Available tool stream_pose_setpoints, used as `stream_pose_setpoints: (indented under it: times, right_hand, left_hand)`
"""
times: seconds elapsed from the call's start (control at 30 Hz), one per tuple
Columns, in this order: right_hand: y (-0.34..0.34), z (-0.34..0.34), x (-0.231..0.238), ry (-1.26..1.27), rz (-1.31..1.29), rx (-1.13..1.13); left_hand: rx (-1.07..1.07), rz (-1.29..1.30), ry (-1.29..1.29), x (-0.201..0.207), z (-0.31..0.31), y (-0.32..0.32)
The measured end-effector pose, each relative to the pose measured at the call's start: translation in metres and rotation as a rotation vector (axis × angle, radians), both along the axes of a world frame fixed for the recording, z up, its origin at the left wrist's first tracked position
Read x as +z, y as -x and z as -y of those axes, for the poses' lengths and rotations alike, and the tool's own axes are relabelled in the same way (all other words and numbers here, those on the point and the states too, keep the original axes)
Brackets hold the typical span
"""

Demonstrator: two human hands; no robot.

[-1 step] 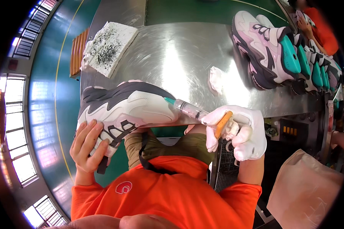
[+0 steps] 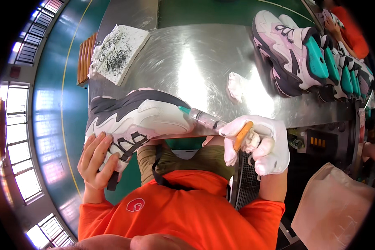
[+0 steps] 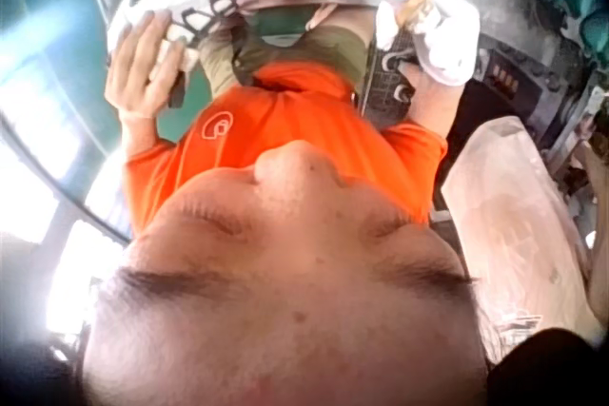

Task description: The person injects a liquid substance into the sole of a sneaker using a syringe. They repeatedly fill the syringe from a large white container and apply the liquid to the shoe's sole, rotating the shoe to access different areas. The person also wipes the syringe and the shoe with a tissue during the process.

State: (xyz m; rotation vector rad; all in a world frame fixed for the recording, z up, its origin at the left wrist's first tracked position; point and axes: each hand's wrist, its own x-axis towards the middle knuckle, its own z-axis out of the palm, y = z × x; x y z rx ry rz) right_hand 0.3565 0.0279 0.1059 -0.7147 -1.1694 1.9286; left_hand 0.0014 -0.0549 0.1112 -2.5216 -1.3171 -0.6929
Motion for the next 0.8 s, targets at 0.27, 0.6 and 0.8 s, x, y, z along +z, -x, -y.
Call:
stream_pose_setpoints:
  times: [0.27, 0.6, 0.8]
  right_hand:
    - [0.0, 0.02, -0.036, 0.048, -0.199, -0.119]
    - [0.018, 0.055, -0.049, 0.134, -0.31, -0.35]
    - [0.027, 0.067, -0.042, 0.086, -0.279, -0.393]
  left_hand:
    - [0.106, -0.054, -0.017, -0.011, 0.021, -0.012]
    - [0.097, -0.063, -0.117, -0.023, 0.022, -0.015]
    - [0.065, -0.033, -0.15, -0.025, 0.02, -0.017]
